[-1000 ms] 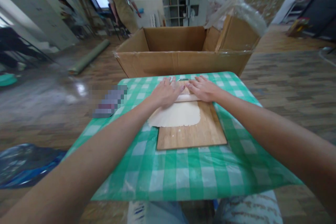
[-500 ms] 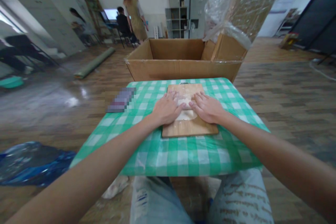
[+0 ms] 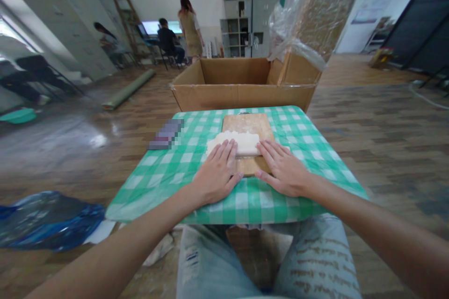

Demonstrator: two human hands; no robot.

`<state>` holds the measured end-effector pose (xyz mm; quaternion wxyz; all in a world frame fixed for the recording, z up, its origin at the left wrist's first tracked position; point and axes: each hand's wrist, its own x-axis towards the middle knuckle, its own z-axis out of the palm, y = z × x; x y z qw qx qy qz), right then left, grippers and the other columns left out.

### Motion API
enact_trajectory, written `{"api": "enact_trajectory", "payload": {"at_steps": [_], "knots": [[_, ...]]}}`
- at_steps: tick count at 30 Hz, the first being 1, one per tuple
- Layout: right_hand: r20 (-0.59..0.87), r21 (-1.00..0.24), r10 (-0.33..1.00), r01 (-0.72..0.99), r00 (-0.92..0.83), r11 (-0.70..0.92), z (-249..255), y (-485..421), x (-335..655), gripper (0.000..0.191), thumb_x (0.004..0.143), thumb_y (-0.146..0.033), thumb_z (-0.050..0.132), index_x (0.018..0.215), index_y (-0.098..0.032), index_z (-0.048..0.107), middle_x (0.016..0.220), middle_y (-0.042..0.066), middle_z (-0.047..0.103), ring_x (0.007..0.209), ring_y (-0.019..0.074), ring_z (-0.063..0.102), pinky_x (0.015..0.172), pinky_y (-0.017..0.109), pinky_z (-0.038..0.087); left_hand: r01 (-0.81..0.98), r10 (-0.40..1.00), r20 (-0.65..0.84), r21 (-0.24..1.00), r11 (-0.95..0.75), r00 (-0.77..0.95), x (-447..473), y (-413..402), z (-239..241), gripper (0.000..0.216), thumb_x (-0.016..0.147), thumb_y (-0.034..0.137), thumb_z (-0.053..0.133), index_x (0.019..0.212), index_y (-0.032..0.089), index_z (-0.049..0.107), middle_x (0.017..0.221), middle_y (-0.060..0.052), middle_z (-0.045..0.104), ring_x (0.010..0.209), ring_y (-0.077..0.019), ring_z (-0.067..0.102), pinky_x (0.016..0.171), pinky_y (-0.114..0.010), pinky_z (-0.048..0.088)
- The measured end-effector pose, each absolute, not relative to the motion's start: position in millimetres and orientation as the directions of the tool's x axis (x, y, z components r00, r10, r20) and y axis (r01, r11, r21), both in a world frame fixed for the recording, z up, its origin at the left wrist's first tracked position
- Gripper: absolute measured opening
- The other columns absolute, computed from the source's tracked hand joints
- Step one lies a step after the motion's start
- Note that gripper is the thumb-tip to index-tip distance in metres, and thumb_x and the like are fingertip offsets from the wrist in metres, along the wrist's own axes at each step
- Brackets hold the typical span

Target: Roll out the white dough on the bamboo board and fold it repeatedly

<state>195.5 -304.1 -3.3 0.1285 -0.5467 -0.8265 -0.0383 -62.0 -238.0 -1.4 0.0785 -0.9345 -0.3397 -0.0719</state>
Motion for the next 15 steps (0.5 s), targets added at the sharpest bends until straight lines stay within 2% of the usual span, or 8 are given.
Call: {"api": "enact_trajectory", "payload": {"at_steps": [9,15], "knots": [[0.265,-0.058,0.876,0.901,-0.402,0.431,-7,-322,195,0.094,0.104,-0.073,0.032,0.166,-0.002,0.027,0.171,0.023,0.029,0.160,0.0373,0.025,0.128,0.058,0.024,0.619,0.591,0.224,-0.076,-0.782,0.775,-69,-257,-6,0.088,0.104,0.060,0.040,0.167,0.002,0.019,0.173,-0.025,0.021,0.164,-0.0375,0.011,0.132,-0.055,0.014],[0.301,-0.061,0.849,0.879,-0.435,0.472,-7,-340,193,0.095,0.102,-0.071,0.041,0.165,0.000,0.027,0.171,0.026,0.028,0.160,0.0392,0.023,0.129,0.057,0.025,0.600,0.576,0.218,-0.063,-0.797,0.788,-76,-273,-7,0.088,0.102,0.056,0.047,0.166,0.001,0.022,0.173,-0.026,0.022,0.163,-0.0398,0.012,0.132,-0.057,0.017]]}}
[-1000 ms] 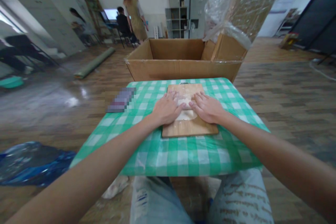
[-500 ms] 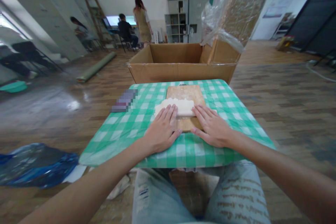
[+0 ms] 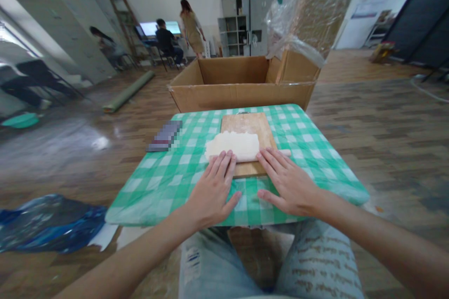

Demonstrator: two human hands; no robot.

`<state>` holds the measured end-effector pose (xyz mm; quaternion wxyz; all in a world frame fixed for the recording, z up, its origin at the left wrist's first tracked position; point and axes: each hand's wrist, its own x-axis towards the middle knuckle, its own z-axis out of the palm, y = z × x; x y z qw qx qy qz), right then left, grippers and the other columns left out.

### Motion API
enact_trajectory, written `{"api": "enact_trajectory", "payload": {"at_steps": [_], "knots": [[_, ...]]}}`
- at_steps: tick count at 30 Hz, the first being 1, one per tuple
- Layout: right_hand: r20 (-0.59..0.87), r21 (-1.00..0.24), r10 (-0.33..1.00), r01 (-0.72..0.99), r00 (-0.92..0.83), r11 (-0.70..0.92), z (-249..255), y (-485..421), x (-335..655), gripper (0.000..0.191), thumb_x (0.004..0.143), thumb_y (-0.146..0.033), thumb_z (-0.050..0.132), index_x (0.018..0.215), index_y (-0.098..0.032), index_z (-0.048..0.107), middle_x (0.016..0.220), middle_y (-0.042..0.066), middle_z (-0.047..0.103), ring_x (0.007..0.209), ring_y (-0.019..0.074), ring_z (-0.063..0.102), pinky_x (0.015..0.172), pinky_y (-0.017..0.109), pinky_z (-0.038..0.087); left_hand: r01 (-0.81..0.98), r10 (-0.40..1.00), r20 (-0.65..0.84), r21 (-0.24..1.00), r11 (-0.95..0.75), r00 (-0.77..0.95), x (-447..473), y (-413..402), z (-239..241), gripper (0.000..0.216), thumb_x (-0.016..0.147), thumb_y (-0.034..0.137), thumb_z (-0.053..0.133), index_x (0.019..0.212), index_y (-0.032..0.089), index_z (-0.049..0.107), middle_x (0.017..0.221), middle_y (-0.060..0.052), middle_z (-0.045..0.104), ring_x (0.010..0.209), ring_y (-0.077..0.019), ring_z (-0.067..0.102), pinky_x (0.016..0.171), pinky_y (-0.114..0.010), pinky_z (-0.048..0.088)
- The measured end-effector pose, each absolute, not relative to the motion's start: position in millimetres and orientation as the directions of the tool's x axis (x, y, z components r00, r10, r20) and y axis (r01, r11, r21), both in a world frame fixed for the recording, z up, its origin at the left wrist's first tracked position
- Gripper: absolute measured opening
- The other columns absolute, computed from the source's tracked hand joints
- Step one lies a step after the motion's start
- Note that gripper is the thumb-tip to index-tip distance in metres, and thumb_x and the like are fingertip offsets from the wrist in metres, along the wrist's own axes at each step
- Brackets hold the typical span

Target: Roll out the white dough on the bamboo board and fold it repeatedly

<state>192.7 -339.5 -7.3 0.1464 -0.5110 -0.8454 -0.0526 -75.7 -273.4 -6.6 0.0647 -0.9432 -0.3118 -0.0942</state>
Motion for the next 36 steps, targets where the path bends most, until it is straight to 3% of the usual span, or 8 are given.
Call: {"api": "enact_trajectory", "payload": {"at_steps": [3,7,10,13,18,24,30,36], "knots": [[0.333,-0.088,0.837,0.869,-0.435,0.487,-4,-341,193,0.089,0.104,-0.066,0.043,0.164,-0.001,0.031,0.168,0.026,0.035,0.158,0.0382,0.029,0.128,0.057,0.028,0.590,0.569,0.230,-0.026,-0.807,0.789,-78,-276,-5,0.085,0.103,0.054,0.047,0.165,0.002,0.024,0.172,-0.025,0.025,0.163,-0.0388,0.015,0.131,-0.057,0.019],[0.348,-0.174,0.866,0.882,-0.360,0.437,1,-322,195,0.057,0.111,-0.045,0.039,0.153,-0.008,0.050,0.153,0.020,0.058,0.142,0.0334,0.052,0.119,0.052,0.041,0.581,0.580,0.240,0.074,-0.811,0.779,-80,-270,7,0.074,0.106,0.051,0.045,0.163,0.005,0.033,0.168,-0.022,0.036,0.160,-0.0350,0.027,0.131,-0.055,0.023],[0.349,-0.177,0.878,0.897,-0.327,0.405,2,-302,195,0.036,0.108,-0.030,0.045,0.133,-0.012,0.064,0.128,0.016,0.070,0.122,0.0324,0.061,0.106,0.048,0.049,0.559,0.586,0.250,0.178,-0.810,0.771,-86,-257,22,0.061,0.109,0.047,0.041,0.159,0.012,0.042,0.164,-0.018,0.044,0.156,-0.0299,0.036,0.130,-0.050,0.029],[0.335,-0.099,0.865,0.899,-0.374,0.427,1,-290,198,0.020,0.105,-0.022,0.049,0.107,-0.017,0.068,0.107,0.013,0.070,0.106,0.0311,0.061,0.097,0.045,0.050,0.560,0.631,0.298,0.294,-0.775,0.716,-94,-229,36,0.053,0.109,0.044,0.040,0.154,0.018,0.049,0.158,-0.014,0.052,0.149,-0.0261,0.046,0.125,-0.046,0.037],[0.323,-0.130,0.893,0.920,-0.313,0.370,0,-270,225,0.022,0.107,-0.025,0.042,0.098,-0.020,0.061,0.102,0.012,0.066,0.088,0.0264,0.061,0.077,0.038,0.046,0.675,0.823,0.269,0.474,-0.566,0.501,-101,-155,47,0.056,0.100,0.056,0.052,0.136,0.014,0.062,0.138,-0.016,0.067,0.128,-0.0309,0.063,0.114,-0.048,0.046],[0.374,-0.628,0.920,0.762,0.115,0.159,7,-200,246,0.026,0.104,-0.040,0.043,0.085,-0.024,0.051,0.086,0.007,0.063,0.078,0.0226,0.058,0.067,0.034,0.041,0.670,0.809,-0.091,0.617,-0.412,0.581,-88,-91,47,0.081,0.074,0.072,0.072,0.130,0.015,0.062,0.126,-0.015,0.072,0.113,-0.0324,0.070,0.096,-0.041,0.054],[0.297,-0.795,0.933,0.595,0.205,0.122,-10,-166,234,0.037,0.104,-0.055,0.034,0.090,-0.025,0.051,0.069,0.000,0.059,0.062,0.0196,0.057,0.056,0.031,0.040,0.761,0.757,-0.277,0.504,-0.410,0.591,-77,-78,54,0.090,0.060,0.072,0.081,0.130,0.018,0.064,0.117,-0.010,0.072,0.105,-0.0300,0.068,0.083,-0.033,0.051],[0.275,-0.844,0.946,0.514,0.172,0.152,-22,-177,247,0.042,0.103,-0.062,0.039,0.089,-0.025,0.052,0.070,-0.002,0.058,0.061,0.0180,0.055,0.056,0.031,0.040,0.769,0.645,-0.443,0.497,-0.401,0.623,-86,-63,62,0.054,0.063,0.065,0.082,0.092,0.019,0.079,0.095,-0.005,0.077,0.089,-0.0247,0.068,0.068,-0.027,0.043]]}}
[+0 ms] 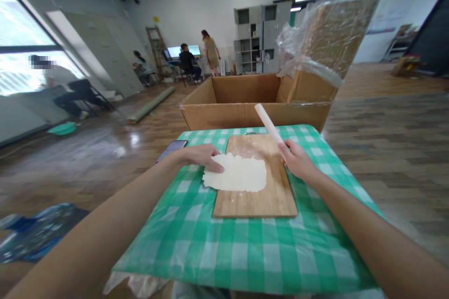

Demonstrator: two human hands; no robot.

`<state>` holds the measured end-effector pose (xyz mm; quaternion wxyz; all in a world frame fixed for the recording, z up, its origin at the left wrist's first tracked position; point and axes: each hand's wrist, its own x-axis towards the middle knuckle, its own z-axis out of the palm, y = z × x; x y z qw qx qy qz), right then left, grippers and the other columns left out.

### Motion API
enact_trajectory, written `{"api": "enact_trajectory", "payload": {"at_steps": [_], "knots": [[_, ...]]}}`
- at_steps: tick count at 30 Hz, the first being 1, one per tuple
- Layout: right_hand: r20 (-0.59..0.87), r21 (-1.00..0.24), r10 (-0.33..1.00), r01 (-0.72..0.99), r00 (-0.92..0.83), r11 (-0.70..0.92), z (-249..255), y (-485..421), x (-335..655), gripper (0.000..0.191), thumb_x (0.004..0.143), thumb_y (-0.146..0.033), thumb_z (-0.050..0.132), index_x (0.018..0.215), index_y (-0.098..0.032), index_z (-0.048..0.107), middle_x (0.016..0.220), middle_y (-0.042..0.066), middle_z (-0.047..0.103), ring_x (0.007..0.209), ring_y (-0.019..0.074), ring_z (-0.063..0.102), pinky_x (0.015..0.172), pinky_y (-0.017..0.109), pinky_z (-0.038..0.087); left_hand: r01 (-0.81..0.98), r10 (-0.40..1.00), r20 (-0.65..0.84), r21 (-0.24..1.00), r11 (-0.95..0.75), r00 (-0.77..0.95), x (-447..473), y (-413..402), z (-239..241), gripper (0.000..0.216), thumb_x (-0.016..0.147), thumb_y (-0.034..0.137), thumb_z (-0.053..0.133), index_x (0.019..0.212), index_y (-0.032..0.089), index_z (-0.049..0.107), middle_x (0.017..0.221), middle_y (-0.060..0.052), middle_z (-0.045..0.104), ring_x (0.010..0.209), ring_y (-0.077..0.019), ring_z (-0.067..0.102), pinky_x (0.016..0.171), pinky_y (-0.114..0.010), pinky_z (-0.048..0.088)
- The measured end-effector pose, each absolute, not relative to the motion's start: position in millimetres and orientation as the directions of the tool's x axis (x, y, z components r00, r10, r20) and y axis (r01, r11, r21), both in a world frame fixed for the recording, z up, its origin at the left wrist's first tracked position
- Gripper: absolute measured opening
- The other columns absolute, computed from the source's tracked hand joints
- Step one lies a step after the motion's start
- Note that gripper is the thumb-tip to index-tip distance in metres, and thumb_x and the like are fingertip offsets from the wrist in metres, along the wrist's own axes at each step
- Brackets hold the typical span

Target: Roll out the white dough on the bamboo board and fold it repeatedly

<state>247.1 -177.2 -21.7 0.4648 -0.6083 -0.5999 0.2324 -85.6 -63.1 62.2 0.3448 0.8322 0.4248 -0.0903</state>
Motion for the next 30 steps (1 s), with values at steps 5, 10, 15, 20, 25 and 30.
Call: {"api": "enact_trajectory", "payload": {"at_steps": [5,10,15,20,25,30], "knots": [[0.264,-0.841,0.941,0.528,0.213,0.116,-24,-175,256,0.041,0.101,-0.061,0.041,0.086,-0.025,0.053,0.069,-0.001,0.058,0.063,0.0191,0.054,0.057,0.032,0.039,0.776,0.736,-0.347,0.506,-0.376,0.582,-88,-65,80,0.045,0.069,0.061,0.079,0.087,0.020,0.081,0.092,-0.004,0.078,0.085,-0.0230,0.068,0.067,-0.026,0.042],[0.272,-0.849,0.925,0.518,0.264,0.101,-26,-170,259,0.042,0.101,-0.062,0.039,0.085,-0.025,0.051,0.067,-0.002,0.057,0.060,0.0181,0.053,0.055,0.030,0.036,0.775,0.816,-0.027,0.330,-0.538,0.578,-63,-86,129,0.037,0.080,0.052,0.071,0.089,0.017,0.077,0.086,-0.004,0.076,0.079,-0.0220,0.068,0.066,-0.028,0.042],[0.289,-0.854,0.911,0.508,0.294,0.107,-27,-170,263,0.044,0.101,-0.064,0.038,0.084,-0.026,0.050,0.067,-0.001,0.057,0.061,0.0185,0.054,0.054,0.029,0.037,0.753,0.720,0.318,0.029,-0.657,0.617,-31,-126,167,0.027,0.094,0.039,0.059,0.086,0.017,0.071,0.080,-0.006,0.071,0.076,-0.0202,0.065,0.069,-0.029,0.043],[0.308,-0.850,0.901,0.514,0.307,0.115,-27,-170,265,0.046,0.101,-0.067,0.038,0.085,-0.026,0.050,0.069,-0.001,0.058,0.062,0.0190,0.053,0.055,0.030,0.038,0.711,0.699,0.129,-0.147,-0.688,0.703,-14,-199,113,0.026,0.102,0.025,0.045,0.102,0.019,0.071,0.089,-0.010,0.075,0.081,-0.0253,0.072,0.066,-0.032,0.048],[0.319,-0.830,0.901,0.546,0.296,0.115,-26,-170,265,0.044,0.102,-0.063,0.038,0.084,-0.025,0.050,0.071,-0.001,0.058,0.064,0.0188,0.054,0.057,0.030,0.038,0.568,0.569,0.032,0.040,-0.822,0.822,-32,-257,62,0.049,0.099,0.060,0.054,0.128,0.023,0.066,0.122,-0.013,0.075,0.104,-0.0322,0.074,0.081,-0.042,0.060],[0.311,-0.812,0.912,0.573,0.268,0.109,-22,-173,261,0.042,0.102,-0.061,0.039,0.081,-0.026,0.050,0.073,0.001,0.060,0.067,0.0191,0.055,0.058,0.031,0.037,0.676,0.687,0.160,0.122,-0.727,0.709,-50,-219,71,0.047,0.106,0.052,0.042,0.131,0.021,0.067,0.136,-0.013,0.071,0.126,-0.0323,0.067,0.106,-0.049,0.054]]}}
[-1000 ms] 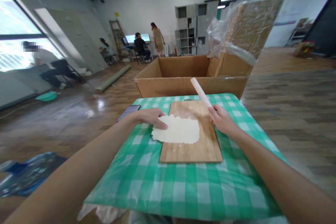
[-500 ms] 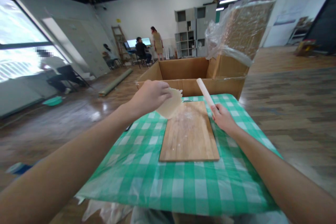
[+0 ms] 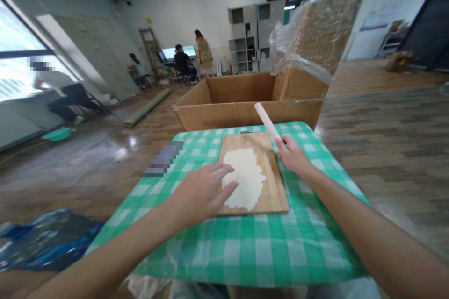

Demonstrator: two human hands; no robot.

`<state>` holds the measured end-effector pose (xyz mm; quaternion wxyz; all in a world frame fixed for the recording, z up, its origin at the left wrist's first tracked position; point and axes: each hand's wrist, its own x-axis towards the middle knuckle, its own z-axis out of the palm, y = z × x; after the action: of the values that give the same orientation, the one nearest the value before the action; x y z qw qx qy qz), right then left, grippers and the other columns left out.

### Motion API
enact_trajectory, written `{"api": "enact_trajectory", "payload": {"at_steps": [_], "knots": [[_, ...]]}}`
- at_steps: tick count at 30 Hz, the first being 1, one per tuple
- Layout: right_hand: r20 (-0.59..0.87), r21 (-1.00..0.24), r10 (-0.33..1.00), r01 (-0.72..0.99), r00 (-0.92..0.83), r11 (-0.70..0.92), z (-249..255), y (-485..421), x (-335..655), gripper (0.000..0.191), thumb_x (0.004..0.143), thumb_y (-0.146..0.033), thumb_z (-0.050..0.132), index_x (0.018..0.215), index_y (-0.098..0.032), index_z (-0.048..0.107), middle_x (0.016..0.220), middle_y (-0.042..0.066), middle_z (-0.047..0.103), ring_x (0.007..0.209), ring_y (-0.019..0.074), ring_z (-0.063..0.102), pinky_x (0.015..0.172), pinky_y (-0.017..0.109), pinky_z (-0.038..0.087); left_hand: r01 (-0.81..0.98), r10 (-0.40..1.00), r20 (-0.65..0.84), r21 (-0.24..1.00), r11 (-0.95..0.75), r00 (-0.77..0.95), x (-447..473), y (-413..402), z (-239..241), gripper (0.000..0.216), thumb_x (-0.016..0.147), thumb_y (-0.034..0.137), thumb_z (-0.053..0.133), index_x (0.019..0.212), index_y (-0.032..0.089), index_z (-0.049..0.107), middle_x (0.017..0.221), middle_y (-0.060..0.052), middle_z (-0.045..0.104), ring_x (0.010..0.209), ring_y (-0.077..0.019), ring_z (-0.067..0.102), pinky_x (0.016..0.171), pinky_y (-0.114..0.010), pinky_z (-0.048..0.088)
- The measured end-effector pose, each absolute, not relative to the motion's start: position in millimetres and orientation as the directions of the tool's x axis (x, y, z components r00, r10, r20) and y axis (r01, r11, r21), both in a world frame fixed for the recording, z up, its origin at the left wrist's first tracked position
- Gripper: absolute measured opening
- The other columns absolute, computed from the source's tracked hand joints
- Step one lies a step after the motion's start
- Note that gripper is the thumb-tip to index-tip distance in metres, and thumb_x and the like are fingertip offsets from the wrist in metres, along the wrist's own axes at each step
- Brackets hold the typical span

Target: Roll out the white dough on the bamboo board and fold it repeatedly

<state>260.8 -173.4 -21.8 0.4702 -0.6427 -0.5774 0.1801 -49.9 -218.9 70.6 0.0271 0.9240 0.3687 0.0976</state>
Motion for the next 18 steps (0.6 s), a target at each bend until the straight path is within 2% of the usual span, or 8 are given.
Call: {"api": "enact_trajectory", "payload": {"at_steps": [2,4,7,10,12,15,18], "knots": [[0.325,-0.794,0.913,0.595,0.247,0.122,-21,-175,259,0.041,0.102,-0.060,0.040,0.082,-0.025,0.050,0.074,0.002,0.061,0.068,0.0200,0.056,0.059,0.032,0.037,0.712,0.724,0.120,0.130,-0.690,0.679,-50,-188,68,0.045,0.105,0.048,0.044,0.130,0.018,0.067,0.139,-0.015,0.069,0.127,-0.0323,0.067,0.109,-0.049,0.053],[0.359,-0.762,0.907,0.630,0.221,0.148,-21,-175,259,0.040,0.102,-0.059,0.040,0.085,-0.025,0.051,0.076,0.003,0.063,0.071,0.0214,0.057,0.061,0.033,0.038,0.730,0.742,0.063,0.143,-0.669,0.667,-50,-163,61,0.039,0.102,0.045,0.050,0.122,0.018,0.071,0.133,-0.016,0.071,0.124,-0.0325,0.068,0.108,-0.048,0.053],[0.409,-0.716,0.891,0.675,0.198,0.178,-22,-175,259,0.038,0.102,-0.057,0.040,0.090,-0.024,0.053,0.081,0.006,0.065,0.074,0.0229,0.059,0.066,0.035,0.041,0.684,0.696,0.002,0.185,-0.706,0.718,-57,-146,46,0.047,0.103,0.050,0.051,0.133,0.018,0.067,0.147,-0.016,0.063,0.137,-0.0319,0.060,0.115,-0.046,0.048],[0.421,-0.694,0.889,0.695,0.180,0.188,-23,-174,259,0.038,0.103,-0.056,0.040,0.093,-0.023,0.055,0.085,0.007,0.067,0.076,0.0235,0.060,0.069,0.036,0.043,0.644,0.654,0.001,0.174,-0.745,0.756,-69,-150,31,0.069,0.104,0.061,0.046,0.156,0.017,0.048,0.167,-0.018,0.041,0.154,-0.0323,0.042,0.124,-0.046,0.037],[0.420,-0.686,0.893,0.700,0.159,0.198,-24,-174,259,0.037,0.104,-0.055,0.040,0.094,-0.022,0.056,0.087,0.008,0.067,0.077,0.0238,0.060,0.070,0.036,0.043,0.630,0.638,0.014,0.144,-0.763,0.770,-76,-154,21,0.079,0.104,0.065,0.043,0.165,0.016,0.033,0.173,-0.019,0.028,0.160,-0.0327,0.030,0.127,-0.048,0.031],[0.426,-0.672,0.895,0.707,0.128,0.219,-25,-175,258,0.037,0.105,-0.054,0.039,0.096,-0.022,0.056,0.091,0.009,0.068,0.080,0.0241,0.061,0.071,0.036,0.044,0.605,0.610,0.011,0.113,-0.788,0.792,-77,-155,11,0.081,0.106,0.064,0.039,0.170,0.018,0.019,0.175,-0.019,0.019,0.163,-0.0323,0.016,0.130,-0.051,0.023],[0.447,-0.645,0.889,0.724,0.098,0.245,-25,-177,256,0.038,0.106,-0.053,0.038,0.100,-0.022,0.057,0.095,0.009,0.068,0.084,0.0249,0.062,0.075,0.037,0.044,0.605,0.608,-0.016,0.106,-0.789,0.794,-69,-150,6,0.083,0.107,0.064,0.035,0.171,0.017,0.012,0.175,-0.021,0.014,0.164,-0.0333,0.009,0.131,-0.055,0.017]]}}
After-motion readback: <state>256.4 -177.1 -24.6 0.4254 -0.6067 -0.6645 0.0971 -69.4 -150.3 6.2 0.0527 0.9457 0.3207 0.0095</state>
